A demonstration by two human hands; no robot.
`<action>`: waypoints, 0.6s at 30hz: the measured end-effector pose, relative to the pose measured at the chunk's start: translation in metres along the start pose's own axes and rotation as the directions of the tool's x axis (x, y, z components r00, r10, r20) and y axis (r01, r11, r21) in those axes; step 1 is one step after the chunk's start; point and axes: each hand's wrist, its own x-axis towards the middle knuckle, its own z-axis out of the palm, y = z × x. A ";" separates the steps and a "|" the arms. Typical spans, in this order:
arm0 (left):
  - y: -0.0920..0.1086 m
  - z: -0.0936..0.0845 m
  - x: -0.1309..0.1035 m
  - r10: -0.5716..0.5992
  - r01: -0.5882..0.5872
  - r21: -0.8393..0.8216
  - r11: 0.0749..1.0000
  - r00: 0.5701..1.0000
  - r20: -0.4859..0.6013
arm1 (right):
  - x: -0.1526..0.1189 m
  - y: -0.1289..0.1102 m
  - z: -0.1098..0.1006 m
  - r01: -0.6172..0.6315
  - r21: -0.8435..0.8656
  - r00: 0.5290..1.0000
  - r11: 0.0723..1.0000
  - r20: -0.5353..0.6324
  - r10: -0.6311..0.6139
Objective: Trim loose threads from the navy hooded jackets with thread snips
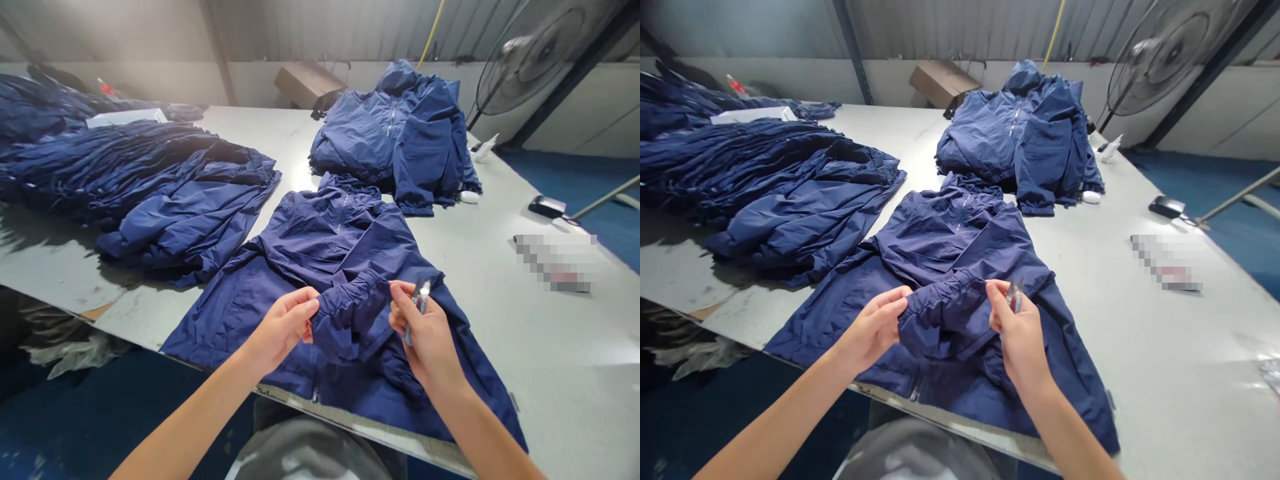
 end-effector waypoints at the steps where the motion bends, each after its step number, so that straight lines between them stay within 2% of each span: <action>1: -0.001 0.004 -0.003 0.029 -0.030 -0.035 0.999 0.999 -0.031 | -0.001 0.001 -0.001 0.063 -0.007 0.996 0.998 -0.058 -0.063; 3: -0.003 0.012 -0.006 0.111 -0.114 -0.052 0.992 0.992 -0.066 | -0.006 0.005 -0.005 0.173 -0.067 0.974 0.983 -0.140 -0.180; 4: -0.003 0.016 -0.006 0.145 -0.147 -0.028 0.989 0.988 -0.061 | -0.010 0.008 -0.006 0.216 -0.124 0.962 0.969 -0.144 -0.232; 5: -0.004 0.020 -0.006 0.174 -0.173 0.009 0.985 0.984 -0.049 | -0.016 0.010 -0.007 0.260 -0.196 0.951 0.945 -0.117 -0.286; 7: -0.007 0.027 -0.006 0.212 -0.211 0.095 0.973 0.977 -0.007 | -0.029 0.015 -0.005 0.366 -0.333 0.923 0.869 0.011 -0.385; 10: -0.010 0.033 -0.007 0.251 -0.283 0.218 0.934 0.954 0.161 | -0.047 0.018 0.004 0.490 -0.402 0.872 0.773 0.207 -0.444; 11: -0.011 0.033 -0.008 0.253 -0.317 0.266 0.910 0.935 0.249 | -0.050 0.017 0.007 0.487 -0.397 0.873 0.778 0.225 -0.432; 13: -0.010 0.030 -0.009 0.255 -0.396 0.366 0.842 0.890 0.378 | -0.054 0.015 0.011 0.424 -0.376 0.906 0.824 0.170 -0.388; 14: -0.009 0.027 -0.008 0.289 -0.442 0.413 0.796 0.878 0.381 | -0.054 0.013 0.011 0.376 -0.365 0.926 0.851 0.123 -0.357; 15: -0.008 0.024 -0.006 0.350 -0.479 0.463 0.746 0.873 0.339 | -0.053 0.012 0.011 0.324 -0.345 0.945 0.881 0.082 -0.316; 17: -0.005 0.018 0.002 0.486 -0.479 0.552 0.683 0.862 0.147 | -0.051 0.011 0.008 0.224 -0.251 0.975 0.942 0.044 -0.220; 18: -0.004 0.017 0.007 0.519 -0.446 0.567 0.693 0.854 0.038 | -0.050 0.011 0.007 0.164 -0.174 0.986 0.971 0.048 -0.158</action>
